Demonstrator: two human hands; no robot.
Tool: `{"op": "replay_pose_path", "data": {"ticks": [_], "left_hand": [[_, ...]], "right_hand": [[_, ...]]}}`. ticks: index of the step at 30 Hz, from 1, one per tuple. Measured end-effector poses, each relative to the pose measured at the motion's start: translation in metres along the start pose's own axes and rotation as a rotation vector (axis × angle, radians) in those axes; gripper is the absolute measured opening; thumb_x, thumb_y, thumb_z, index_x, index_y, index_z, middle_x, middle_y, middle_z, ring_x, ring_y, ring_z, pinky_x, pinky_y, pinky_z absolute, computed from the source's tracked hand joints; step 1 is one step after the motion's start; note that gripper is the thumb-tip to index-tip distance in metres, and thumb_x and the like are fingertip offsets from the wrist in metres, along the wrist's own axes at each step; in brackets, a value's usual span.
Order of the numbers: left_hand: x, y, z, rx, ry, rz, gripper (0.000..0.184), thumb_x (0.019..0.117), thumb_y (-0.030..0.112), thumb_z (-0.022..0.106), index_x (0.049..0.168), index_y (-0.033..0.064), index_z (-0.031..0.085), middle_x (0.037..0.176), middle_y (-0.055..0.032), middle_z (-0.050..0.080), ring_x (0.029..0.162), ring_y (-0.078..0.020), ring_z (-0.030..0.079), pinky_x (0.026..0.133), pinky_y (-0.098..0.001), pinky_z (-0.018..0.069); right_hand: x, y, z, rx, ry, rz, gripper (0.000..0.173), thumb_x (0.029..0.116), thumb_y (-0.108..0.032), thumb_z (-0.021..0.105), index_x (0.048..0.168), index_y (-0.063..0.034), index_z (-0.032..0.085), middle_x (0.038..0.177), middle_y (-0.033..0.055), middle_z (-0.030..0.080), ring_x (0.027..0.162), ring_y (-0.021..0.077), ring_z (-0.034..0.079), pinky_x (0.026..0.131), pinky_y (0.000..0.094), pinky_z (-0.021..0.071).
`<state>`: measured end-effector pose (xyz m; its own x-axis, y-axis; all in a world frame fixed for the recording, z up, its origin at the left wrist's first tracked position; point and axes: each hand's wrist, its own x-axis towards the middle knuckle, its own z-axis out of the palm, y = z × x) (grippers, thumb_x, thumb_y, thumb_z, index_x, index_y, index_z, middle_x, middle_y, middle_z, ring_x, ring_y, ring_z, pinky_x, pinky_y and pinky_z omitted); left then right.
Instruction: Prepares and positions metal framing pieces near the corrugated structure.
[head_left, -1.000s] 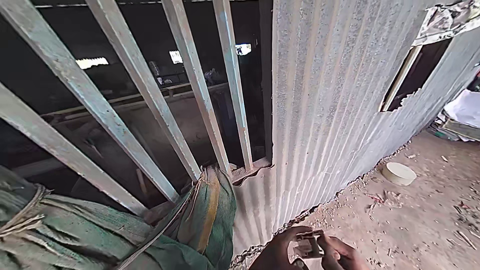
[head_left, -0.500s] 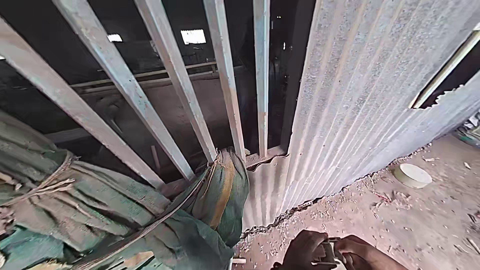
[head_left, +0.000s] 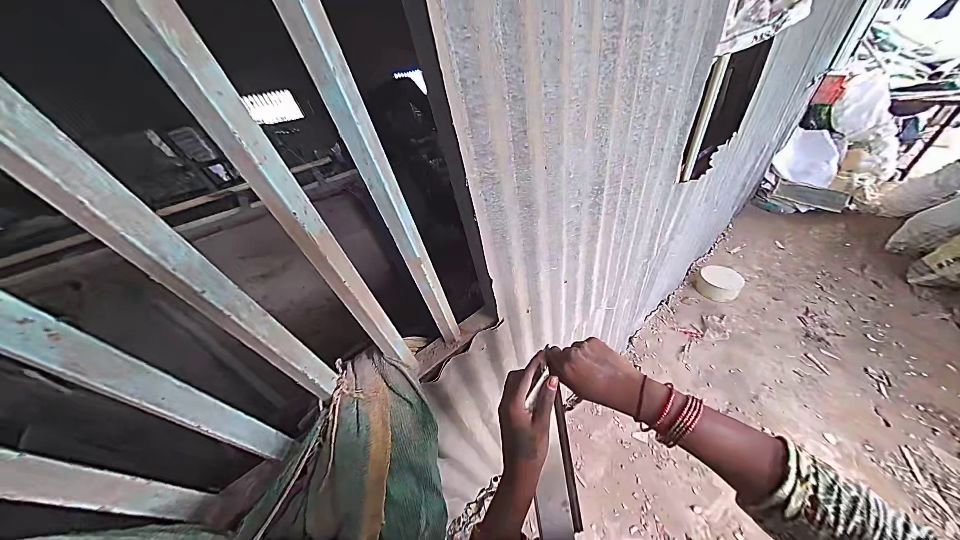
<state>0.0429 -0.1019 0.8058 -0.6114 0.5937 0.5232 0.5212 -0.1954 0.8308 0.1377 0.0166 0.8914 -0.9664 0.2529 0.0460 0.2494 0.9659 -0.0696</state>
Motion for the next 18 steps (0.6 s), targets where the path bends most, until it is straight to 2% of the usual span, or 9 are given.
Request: {"op": "replay_pose_path", "data": {"ticks": [3,5,7,9,10,14,16,18], "left_hand": [[0.007,-0.001,0.002,-0.011,-0.058,-0.246,0.042,0.0998,0.03,0.062,0.133,0.0037,0.068,0.117,-0.0159,0.072,0.108,-0.0213,0.069,0.099,-0.0387,0.0531],[-0.001,-0.01,0.002,-0.005,-0.133,-0.433,0.042,0.1022,0.032,0.059,0.134,0.0045,0.067,0.127,-0.0168,0.07,0.12,-0.0266,0.066,0.107,-0.0462,0.0488],[-0.017,-0.024,0.003,-0.003,-0.17,-0.525,0.04,0.1033,0.027,0.058,0.132,0.0015,0.067,0.128,-0.0181,0.07,0.123,-0.0291,0.065,0.111,-0.0492,0.0463],[-0.029,-0.036,0.003,0.014,-0.182,-0.523,0.037,0.104,0.022,0.056,0.129,-0.0026,0.068,0.123,-0.021,0.071,0.119,-0.0316,0.067,0.108,-0.0508,0.0476],[-0.031,-0.04,0.003,0.043,-0.194,-0.518,0.036,0.1039,0.021,0.056,0.128,-0.0034,0.068,0.12,-0.0218,0.072,0.117,-0.0327,0.068,0.107,-0.0521,0.0486],[-0.017,-0.036,0.002,0.214,-0.274,-0.625,0.036,0.1019,0.024,0.059,0.125,-0.001,0.07,0.114,-0.0232,0.073,0.109,-0.0378,0.07,0.1,-0.057,0.0504],[-0.002,-0.034,0.008,0.285,-0.295,-0.659,0.036,0.1044,0.025,0.053,0.123,0.0007,0.071,0.113,-0.0217,0.072,0.106,-0.0359,0.069,0.097,-0.0541,0.0523],[0.014,-0.039,0.014,0.344,-0.395,-0.729,0.046,0.1103,0.034,0.04,0.12,0.0011,0.071,0.104,-0.0211,0.072,0.102,-0.0356,0.069,0.092,-0.055,0.0517]], "right_hand": [[0.017,0.017,-0.001,0.011,-0.097,-0.096,0.026,0.1037,-0.012,0.049,0.098,0.007,0.066,0.08,0.0264,0.068,0.078,0.0466,0.07,0.068,0.0597,0.0508],[0.019,0.024,0.025,0.003,-0.119,-0.158,0.023,0.1009,-0.011,0.053,0.094,0.007,0.067,0.077,0.0258,0.067,0.077,0.0461,0.07,0.068,0.0599,0.0511],[0.014,0.027,0.064,-0.014,0.017,-0.253,0.021,0.0953,-0.009,0.059,0.082,0.0043,0.067,0.067,0.0214,0.065,0.064,0.0411,0.069,0.057,0.0559,0.0528],[0.014,0.03,0.093,-0.014,0.159,-0.323,0.023,0.0923,-0.01,0.061,0.073,0.0014,0.066,0.059,0.017,0.062,0.055,0.0359,0.067,0.048,0.051,0.0519],[0.016,0.031,0.101,-0.006,0.182,-0.337,0.026,0.0936,-0.012,0.06,0.071,0.0003,0.065,0.058,0.0158,0.062,0.054,0.0346,0.067,0.047,0.0497,0.0514],[0.022,0.031,0.114,0.059,0.118,-0.332,0.02,0.0911,-0.008,0.062,0.075,0.0024,0.067,0.063,0.0175,0.064,0.059,0.036,0.069,0.051,0.0512,0.0534],[0.025,0.031,0.117,0.053,0.168,-0.333,0.02,0.0889,-0.008,0.063,0.072,0.0021,0.065,0.059,0.0165,0.062,0.055,0.0345,0.067,0.048,0.0492,0.0521],[0.029,0.038,0.123,-0.022,0.268,-0.386,0.021,0.0864,-0.009,0.063,0.067,-0.0011,0.063,0.054,0.0126,0.058,0.049,0.0296,0.064,0.043,0.0441,0.0496]]}}
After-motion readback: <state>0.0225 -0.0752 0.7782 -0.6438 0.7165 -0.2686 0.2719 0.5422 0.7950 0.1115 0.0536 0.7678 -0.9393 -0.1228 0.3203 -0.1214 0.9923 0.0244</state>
